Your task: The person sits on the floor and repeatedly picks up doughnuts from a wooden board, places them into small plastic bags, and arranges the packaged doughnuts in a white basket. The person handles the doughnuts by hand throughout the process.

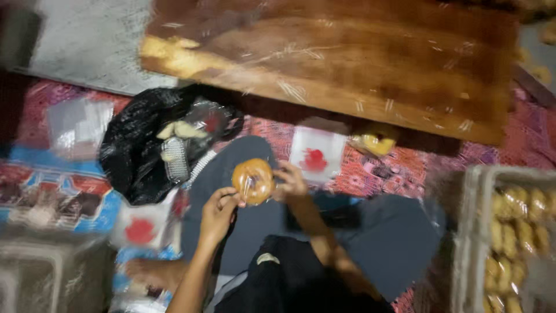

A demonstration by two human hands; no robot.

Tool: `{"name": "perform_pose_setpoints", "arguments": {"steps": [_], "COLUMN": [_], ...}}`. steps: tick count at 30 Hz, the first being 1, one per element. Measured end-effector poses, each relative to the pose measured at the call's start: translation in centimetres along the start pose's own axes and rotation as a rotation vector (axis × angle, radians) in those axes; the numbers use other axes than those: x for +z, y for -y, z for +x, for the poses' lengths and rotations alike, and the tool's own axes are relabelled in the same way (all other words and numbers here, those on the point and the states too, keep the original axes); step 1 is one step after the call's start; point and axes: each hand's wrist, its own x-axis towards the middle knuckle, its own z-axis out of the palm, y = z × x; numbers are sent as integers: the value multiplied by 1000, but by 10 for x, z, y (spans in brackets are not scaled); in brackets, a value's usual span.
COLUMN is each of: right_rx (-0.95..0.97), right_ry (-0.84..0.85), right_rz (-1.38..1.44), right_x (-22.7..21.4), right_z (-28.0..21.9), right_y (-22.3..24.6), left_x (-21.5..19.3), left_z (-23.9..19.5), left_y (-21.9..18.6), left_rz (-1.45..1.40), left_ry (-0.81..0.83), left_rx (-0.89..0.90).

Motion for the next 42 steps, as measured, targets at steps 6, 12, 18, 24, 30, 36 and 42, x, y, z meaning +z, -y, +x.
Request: {"name": "perform_pose_setpoints", "arguments": {"steps": [6,12,18,24,30,36,42], "right_rx": [284,-18,107,45,2,139,334], "right_ry": [-222,-895,-966,-130,333,366,384], "right_rz": [355,238,-1165,-896,-1161,-850,-13], "right_x": [-48,-209,-255,-140,-137,-141,-57], "right_z": [-6,18,59,95,163,129,90], "right_y": [24,-18,-23,-83,-116,18,83], "left_x": [91,268,251,199,205,187,115], "left_z": [21,117,181,192,219,165,100], "left_y": [-27,-11,-22,4,31,-22,-88], "left_rz": [20,260,909,1829,1877,1636,-524], "left_ry": [202,170,341,429,188,-160,84], "left_rx": [-64,520,330,178,586,714,-13]}}
